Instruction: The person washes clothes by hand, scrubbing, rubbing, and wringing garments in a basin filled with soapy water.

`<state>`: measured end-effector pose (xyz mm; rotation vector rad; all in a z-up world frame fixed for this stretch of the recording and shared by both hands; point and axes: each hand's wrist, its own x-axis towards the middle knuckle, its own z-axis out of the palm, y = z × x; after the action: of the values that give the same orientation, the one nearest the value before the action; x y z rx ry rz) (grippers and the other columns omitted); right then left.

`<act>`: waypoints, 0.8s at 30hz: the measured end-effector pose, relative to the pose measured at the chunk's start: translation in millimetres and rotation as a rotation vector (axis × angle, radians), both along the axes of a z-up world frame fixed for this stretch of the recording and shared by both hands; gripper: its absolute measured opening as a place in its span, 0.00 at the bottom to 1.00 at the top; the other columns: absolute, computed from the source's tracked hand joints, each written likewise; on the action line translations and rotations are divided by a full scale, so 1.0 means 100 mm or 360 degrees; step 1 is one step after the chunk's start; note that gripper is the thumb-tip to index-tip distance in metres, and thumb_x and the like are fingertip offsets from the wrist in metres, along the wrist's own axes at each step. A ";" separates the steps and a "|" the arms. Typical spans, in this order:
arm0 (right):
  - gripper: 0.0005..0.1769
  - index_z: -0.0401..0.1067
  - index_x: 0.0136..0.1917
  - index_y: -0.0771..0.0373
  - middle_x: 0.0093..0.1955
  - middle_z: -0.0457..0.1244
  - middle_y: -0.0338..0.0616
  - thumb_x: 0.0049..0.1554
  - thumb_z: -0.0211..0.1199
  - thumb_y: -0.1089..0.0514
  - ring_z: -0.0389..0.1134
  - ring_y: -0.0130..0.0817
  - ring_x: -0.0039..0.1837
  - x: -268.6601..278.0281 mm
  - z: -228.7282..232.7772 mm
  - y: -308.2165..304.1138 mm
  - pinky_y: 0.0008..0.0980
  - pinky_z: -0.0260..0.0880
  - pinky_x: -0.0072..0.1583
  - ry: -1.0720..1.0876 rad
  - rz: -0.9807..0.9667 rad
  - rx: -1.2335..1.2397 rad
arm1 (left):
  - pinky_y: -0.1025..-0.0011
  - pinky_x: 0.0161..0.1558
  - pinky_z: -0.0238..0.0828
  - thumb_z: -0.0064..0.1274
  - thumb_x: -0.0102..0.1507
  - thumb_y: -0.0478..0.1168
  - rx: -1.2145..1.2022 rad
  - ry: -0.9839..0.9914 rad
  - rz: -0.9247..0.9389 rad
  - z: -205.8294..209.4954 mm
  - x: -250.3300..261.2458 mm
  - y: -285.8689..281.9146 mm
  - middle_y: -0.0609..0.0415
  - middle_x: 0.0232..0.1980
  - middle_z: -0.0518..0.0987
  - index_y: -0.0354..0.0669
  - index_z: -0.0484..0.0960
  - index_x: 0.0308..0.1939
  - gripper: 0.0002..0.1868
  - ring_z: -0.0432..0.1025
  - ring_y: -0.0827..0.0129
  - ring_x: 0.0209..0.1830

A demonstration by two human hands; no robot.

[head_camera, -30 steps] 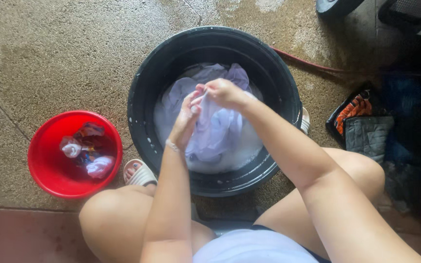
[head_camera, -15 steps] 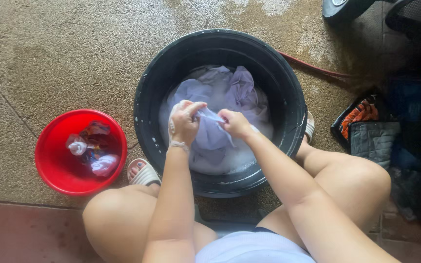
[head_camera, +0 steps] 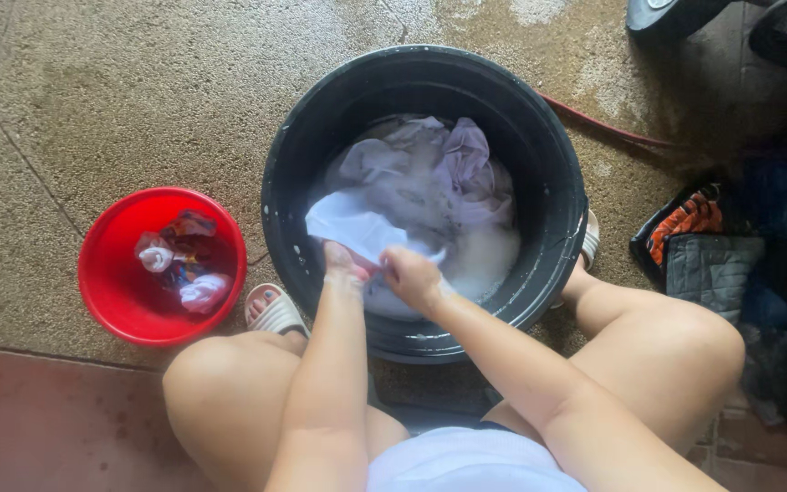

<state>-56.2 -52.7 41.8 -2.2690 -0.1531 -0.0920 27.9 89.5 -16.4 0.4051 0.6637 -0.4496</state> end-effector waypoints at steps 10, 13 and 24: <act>0.10 0.68 0.50 0.61 0.39 0.67 0.48 0.56 0.64 0.61 0.69 0.38 0.40 -0.05 0.18 -0.03 0.39 0.71 0.45 0.0557 0.0022 0.0403 | 0.57 0.60 0.72 0.35 0.66 0.54 -0.0145 -0.0521 0.0161 0.53 0.04 -0.14 0.45 0.54 0.82 0.32 0.79 0.55 0.30 0.78 0.54 0.54; 0.13 0.70 0.54 0.58 0.41 0.68 0.43 0.56 0.67 0.57 0.70 0.32 0.43 0.18 0.45 -0.20 0.36 0.72 0.48 0.0748 0.0410 0.0269 | 0.64 0.60 0.73 0.38 0.73 0.53 0.0096 -0.0633 0.0002 0.60 0.18 -0.18 0.49 0.55 0.81 0.36 0.78 0.58 0.25 0.78 0.61 0.54; 0.32 0.68 0.66 0.63 0.57 0.68 0.41 0.50 0.74 0.61 0.67 0.26 0.58 1.04 1.10 -1.04 0.28 0.67 0.61 0.0736 0.0741 0.0354 | 0.68 0.51 0.73 0.51 0.73 0.49 0.0314 -0.1139 -0.0590 1.25 0.27 -0.11 0.49 0.51 0.81 0.30 0.78 0.61 0.24 0.76 0.69 0.49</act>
<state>47.7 -157.1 151.5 -1.9214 -0.3963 0.6239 55.2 78.6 108.2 0.8319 -0.0713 -0.5472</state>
